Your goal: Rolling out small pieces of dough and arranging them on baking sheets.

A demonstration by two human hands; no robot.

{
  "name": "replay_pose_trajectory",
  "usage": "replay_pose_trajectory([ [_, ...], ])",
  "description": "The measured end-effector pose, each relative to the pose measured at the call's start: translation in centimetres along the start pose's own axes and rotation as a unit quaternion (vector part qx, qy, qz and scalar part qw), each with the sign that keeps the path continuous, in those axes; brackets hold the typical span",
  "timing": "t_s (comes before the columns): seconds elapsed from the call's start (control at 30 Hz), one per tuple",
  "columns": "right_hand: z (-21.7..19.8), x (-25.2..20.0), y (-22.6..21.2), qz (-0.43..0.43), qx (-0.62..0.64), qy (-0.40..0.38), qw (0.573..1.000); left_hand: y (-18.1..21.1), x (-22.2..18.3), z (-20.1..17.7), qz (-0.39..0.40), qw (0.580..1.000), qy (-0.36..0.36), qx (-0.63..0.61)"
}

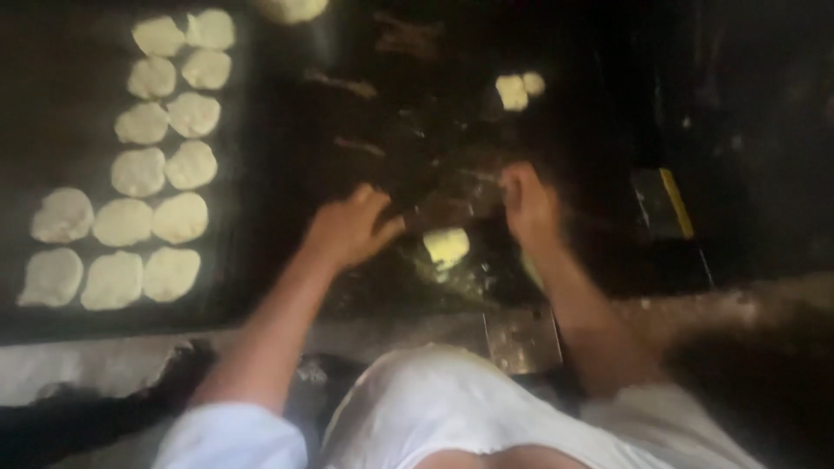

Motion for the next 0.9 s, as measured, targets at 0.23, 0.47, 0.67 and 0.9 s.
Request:
replay_pose_trajectory([
  [0.23, -1.1, -6.5, -0.3, -0.001, -0.117, -0.123, 0.986, 0.4, -5.2, 2.7, 0.073, 0.989, -0.073, 0.110],
  [0.47, 4.6, -3.6, -5.8, 0.105, -0.166, -0.257, 0.946, -1.0, -11.6, -3.7, 0.165, 0.971, -0.089, 0.149],
  [0.67, 6.8, -7.6, -3.6, -0.102, -0.034, -0.125, 0.986, -8.2, -20.2, -6.0, 0.075, 0.985, 0.127, -0.093],
  [0.9, 9.1, -0.1, -15.0, 0.172, 0.311, -0.299, 0.886, -14.8, -27.4, -8.5, 0.004, 0.938, 0.325, -0.123],
])
Point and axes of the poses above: each hand's wrist, its own x-axis towards the middle knuckle, its own z-axis out of the palm, y = z × x, the point moved 3 cm from there along x, towards the middle knuckle
